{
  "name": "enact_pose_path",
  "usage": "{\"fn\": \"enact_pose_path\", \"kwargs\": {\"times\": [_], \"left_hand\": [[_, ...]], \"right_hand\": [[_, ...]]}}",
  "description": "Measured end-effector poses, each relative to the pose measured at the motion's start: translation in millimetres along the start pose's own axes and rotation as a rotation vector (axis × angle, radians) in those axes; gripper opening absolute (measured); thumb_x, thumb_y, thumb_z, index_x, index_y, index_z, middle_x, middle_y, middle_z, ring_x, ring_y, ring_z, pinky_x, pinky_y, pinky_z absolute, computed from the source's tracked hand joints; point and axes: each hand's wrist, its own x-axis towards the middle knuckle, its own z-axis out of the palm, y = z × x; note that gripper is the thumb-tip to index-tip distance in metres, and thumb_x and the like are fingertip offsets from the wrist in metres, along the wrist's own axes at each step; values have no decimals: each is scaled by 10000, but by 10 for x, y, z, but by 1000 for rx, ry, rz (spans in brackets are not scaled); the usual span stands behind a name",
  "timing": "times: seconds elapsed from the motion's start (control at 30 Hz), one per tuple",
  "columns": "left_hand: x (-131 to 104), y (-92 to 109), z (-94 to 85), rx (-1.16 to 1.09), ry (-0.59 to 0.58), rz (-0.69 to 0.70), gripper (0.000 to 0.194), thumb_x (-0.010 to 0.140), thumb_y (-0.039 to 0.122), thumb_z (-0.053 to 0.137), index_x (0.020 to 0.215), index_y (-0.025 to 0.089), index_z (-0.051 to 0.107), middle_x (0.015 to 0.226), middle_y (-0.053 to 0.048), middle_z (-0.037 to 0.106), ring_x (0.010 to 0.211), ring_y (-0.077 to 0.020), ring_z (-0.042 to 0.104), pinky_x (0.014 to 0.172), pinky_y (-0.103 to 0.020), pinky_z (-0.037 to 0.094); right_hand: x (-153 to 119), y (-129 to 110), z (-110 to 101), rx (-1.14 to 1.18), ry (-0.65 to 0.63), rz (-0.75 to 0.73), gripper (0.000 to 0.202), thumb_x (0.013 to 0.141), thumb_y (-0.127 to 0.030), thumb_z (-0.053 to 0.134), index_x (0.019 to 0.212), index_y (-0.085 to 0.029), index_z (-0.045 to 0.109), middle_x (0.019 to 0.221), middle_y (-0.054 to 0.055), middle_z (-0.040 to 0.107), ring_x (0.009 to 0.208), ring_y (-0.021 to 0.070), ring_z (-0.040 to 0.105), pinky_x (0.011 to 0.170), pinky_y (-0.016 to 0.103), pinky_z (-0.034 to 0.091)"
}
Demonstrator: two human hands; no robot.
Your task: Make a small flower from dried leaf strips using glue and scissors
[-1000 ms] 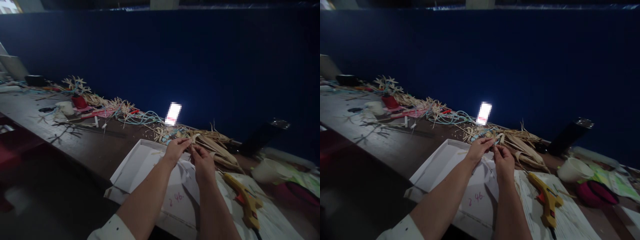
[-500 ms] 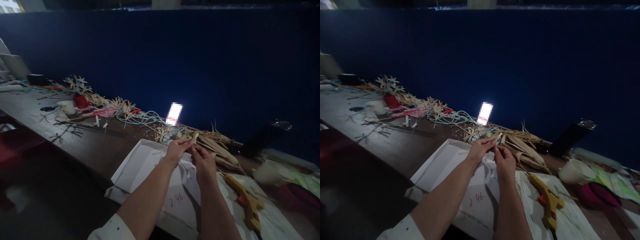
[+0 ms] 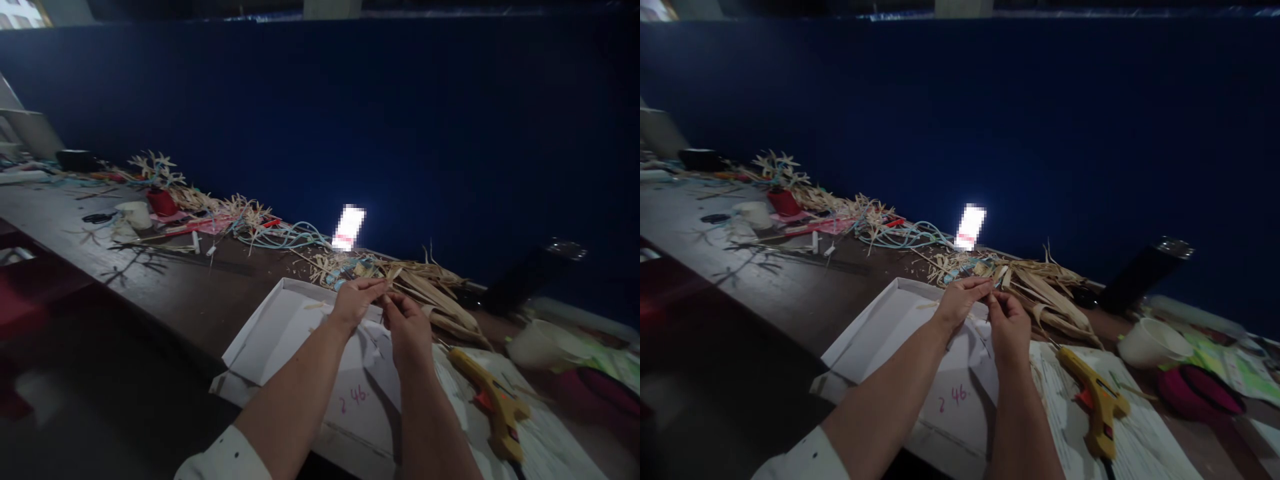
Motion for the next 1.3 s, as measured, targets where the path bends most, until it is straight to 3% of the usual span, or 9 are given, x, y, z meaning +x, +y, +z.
{"fn": "enact_pose_path", "kwargs": {"times": [0.23, 0.5, 0.73, 0.8, 0.9, 1.03, 1.3], "left_hand": [[-23, 10, 7, 79, 25, 60, 246, 659, 316, 705, 818, 131, 737, 861, -75, 704, 789, -156, 619, 767, -275, 483], [-32, 2, 8, 91, -25, 64, 333, 673, 375, 699, 889, 123, 726, 801, -62, 707, 708, -136, 612, 722, -257, 485], [-26, 9, 1, 178, 57, 106, 266, 676, 332, 693, 853, 137, 732, 810, -50, 704, 732, -143, 613, 707, -245, 474], [-21, 9, -12, 205, 63, 115, 260, 696, 333, 673, 862, 141, 731, 804, -43, 704, 719, -138, 609, 699, -240, 469], [-13, -2, -27, 288, 43, 163, 237, 710, 331, 662, 859, 162, 734, 830, -33, 705, 763, -143, 613, 731, -239, 460], [-13, -9, -15, 363, -18, 180, 203, 705, 325, 665, 826, 180, 741, 812, -26, 702, 784, -153, 612, 725, -236, 455], [-56, 29, 23, 340, -96, 117, 167, 687, 293, 685, 788, 173, 744, 845, -50, 695, 756, -152, 615, 707, -246, 463]], "right_hand": [[-10, -3, -5, -57, 8, -31, 340, 683, -476, 673, 815, -164, 657, 519, -46, 490, 468, 90, 336, 450, 228, 273], [1, 12, -9, -78, 37, -64, 322, 690, -460, 670, 828, -170, 669, 545, -39, 519, 478, 91, 365, 454, 225, 296], [-26, -30, 0, -112, 40, -19, 354, 666, -450, 681, 850, -148, 704, 582, -3, 590, 491, 107, 427, 452, 231, 326], [-15, -29, -10, -72, 46, 12, 378, 649, -433, 693, 900, -150, 700, 654, 15, 623, 519, 114, 463, 445, 221, 333], [7, -54, -34, 76, 154, 40, 403, 625, -401, 713, 952, -169, 671, 750, 15, 627, 539, 98, 475, 435, 194, 329], [12, -124, -50, 281, 183, 62, 324, 648, -413, 708, 863, -173, 667, 709, -8, 599, 475, 60, 392, 420, 182, 296], [20, -131, -68, 315, 217, 40, 277, 594, -377, 749, 768, -184, 656, 588, -52, 555, 439, 53, 378, 426, 193, 293]]}}
